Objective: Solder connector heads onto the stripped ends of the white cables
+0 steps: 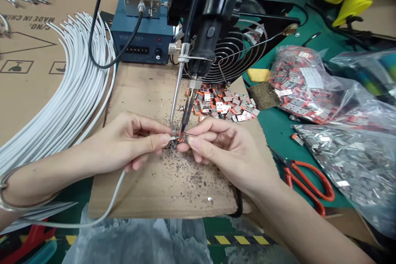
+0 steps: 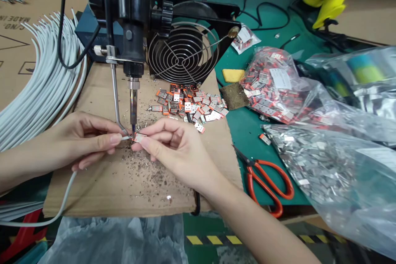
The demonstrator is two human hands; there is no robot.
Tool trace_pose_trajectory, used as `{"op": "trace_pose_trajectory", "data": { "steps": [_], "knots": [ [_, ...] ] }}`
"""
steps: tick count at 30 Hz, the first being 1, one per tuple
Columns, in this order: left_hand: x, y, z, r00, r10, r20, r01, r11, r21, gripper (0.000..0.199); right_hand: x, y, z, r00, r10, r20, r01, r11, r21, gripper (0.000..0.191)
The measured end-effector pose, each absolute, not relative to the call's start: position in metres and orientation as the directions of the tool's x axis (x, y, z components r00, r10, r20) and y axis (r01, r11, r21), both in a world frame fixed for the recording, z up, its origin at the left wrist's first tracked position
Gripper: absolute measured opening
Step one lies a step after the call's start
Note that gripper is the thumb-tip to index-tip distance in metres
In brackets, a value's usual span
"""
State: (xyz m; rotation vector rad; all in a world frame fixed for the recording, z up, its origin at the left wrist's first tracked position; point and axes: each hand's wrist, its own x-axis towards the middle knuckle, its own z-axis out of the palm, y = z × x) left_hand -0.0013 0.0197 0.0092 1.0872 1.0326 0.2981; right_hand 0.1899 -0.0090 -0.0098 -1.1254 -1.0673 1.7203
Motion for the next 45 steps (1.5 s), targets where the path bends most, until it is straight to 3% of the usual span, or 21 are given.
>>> {"op": "trace_pose_trajectory", "data": {
  "steps": [10,15,22,30,45],
  "knots": [
    [-0.001,0.02,0.006,0.514,0.689,-0.511,0.357,0.37,0.858,0.013,0.182,-0.008,-0.005,-0.182,0.922,-0.343,-0.045,-0.356,-0.933,0.012],
    [-0.001,0.021,0.009,0.51,0.698,-0.503,0.41,0.317,0.855,0.018,0.184,-0.008,-0.006,-0.194,0.917,-0.348,-0.015,-0.357,-0.934,0.012],
    [0.001,0.018,0.017,0.483,0.769,-0.42,0.493,0.158,0.856,0.019,0.188,-0.006,-0.01,-0.235,0.904,-0.358,-0.058,-0.38,-0.923,0.013],
    [0.003,0.015,0.019,0.457,0.789,-0.411,0.461,0.185,0.868,0.016,0.191,-0.007,-0.01,-0.279,0.909,-0.31,-0.14,-0.358,-0.923,0.007],
    [0.003,0.014,0.02,0.426,0.768,-0.479,0.464,0.269,0.844,0.014,0.189,-0.008,-0.007,-0.253,0.91,-0.33,0.004,-0.34,-0.94,0.013]
  ]
}}
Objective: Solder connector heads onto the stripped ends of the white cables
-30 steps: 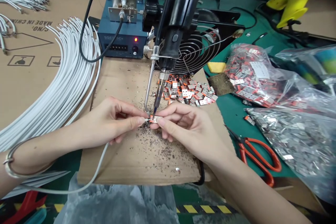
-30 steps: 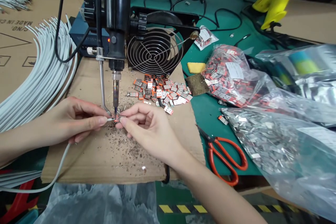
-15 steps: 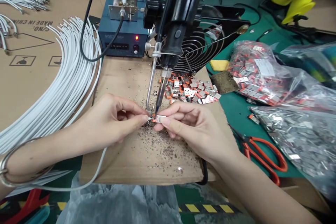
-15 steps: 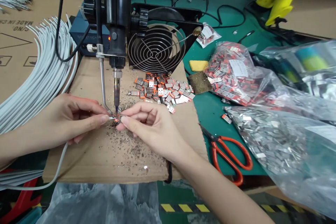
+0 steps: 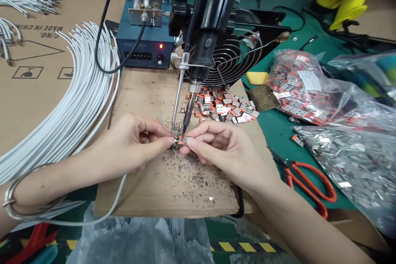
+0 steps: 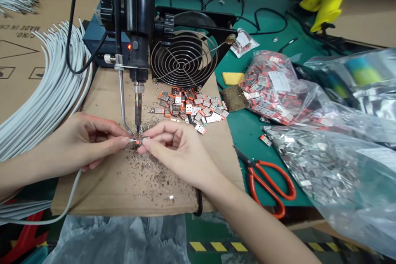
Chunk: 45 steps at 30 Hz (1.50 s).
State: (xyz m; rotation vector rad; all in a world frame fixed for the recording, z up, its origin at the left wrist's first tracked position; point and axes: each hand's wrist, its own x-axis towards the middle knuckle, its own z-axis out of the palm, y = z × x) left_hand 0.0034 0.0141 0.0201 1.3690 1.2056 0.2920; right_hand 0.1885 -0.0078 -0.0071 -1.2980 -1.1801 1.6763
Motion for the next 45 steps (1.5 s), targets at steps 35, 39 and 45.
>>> {"op": "trace_pose_trajectory", "data": {
  "steps": [35,39,45],
  "knots": [
    [0.006,0.014,0.021,0.408,0.753,-0.517,0.405,0.358,0.841,0.01,0.192,-0.008,-0.008,-0.295,0.914,-0.279,-0.08,-0.314,-0.946,0.007],
    [0.005,0.014,0.02,0.399,0.758,-0.517,0.441,0.335,0.832,0.011,0.191,-0.007,-0.009,-0.282,0.916,-0.284,-0.076,-0.317,-0.945,0.007],
    [0.004,0.013,0.015,0.407,0.771,-0.49,0.438,0.306,0.845,0.013,0.19,-0.007,-0.008,-0.28,0.918,-0.281,-0.041,-0.304,-0.952,0.007]
  ]
}}
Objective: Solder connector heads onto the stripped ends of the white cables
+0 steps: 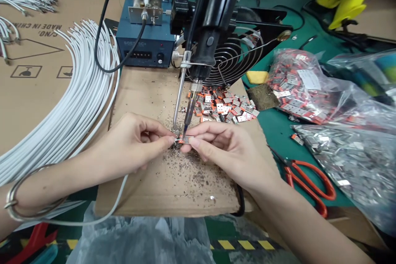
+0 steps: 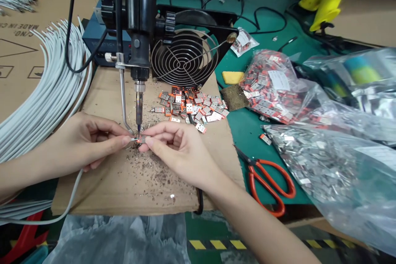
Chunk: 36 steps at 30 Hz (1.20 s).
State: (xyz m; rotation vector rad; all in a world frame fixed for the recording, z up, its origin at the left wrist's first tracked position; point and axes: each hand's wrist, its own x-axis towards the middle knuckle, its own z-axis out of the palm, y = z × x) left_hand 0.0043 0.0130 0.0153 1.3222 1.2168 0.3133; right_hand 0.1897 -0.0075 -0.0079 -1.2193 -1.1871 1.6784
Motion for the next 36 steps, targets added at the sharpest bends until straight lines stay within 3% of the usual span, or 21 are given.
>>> {"op": "trace_pose_trajectory", "data": {
  "steps": [20,36],
  "knots": [
    [0.0061,0.004,0.0136,0.356,0.808,-0.47,0.368,0.341,0.865,0.009,0.193,-0.0088,-0.008,-0.311,0.904,-0.293,-0.027,-0.317,-0.948,0.009],
    [0.0057,0.0073,0.0155,0.344,0.783,-0.519,0.491,0.321,0.81,0.014,0.1881,-0.0081,-0.0086,-0.286,0.917,-0.278,-0.015,-0.295,-0.955,0.006]
  ]
}}
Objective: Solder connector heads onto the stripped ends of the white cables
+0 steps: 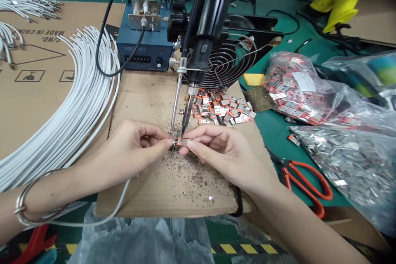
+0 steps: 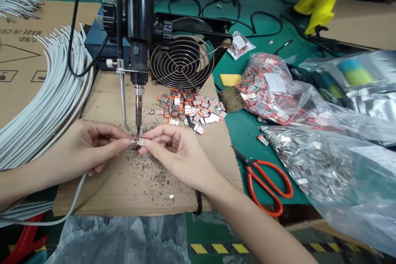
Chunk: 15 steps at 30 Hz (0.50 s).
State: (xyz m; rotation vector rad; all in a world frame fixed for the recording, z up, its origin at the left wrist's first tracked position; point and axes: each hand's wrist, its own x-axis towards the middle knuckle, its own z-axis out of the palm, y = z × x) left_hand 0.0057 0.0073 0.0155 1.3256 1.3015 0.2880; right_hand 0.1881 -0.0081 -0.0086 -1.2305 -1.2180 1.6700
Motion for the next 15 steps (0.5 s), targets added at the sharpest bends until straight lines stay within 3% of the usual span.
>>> {"op": "trace_pose_trajectory", "data": {
  "steps": [6,15],
  "knots": [
    [0.0068,0.0064,0.018,0.34,0.778,-0.529,0.507,0.322,0.8,0.013,0.1888,-0.009,-0.0096,-0.288,0.921,-0.262,-0.024,-0.281,-0.959,0.009],
    [0.0046,0.0039,0.0142,0.378,0.848,-0.371,0.489,0.158,0.858,0.018,0.1907,-0.0109,-0.0078,-0.308,0.922,-0.235,-0.008,-0.249,-0.968,0.007]
  ]
}}
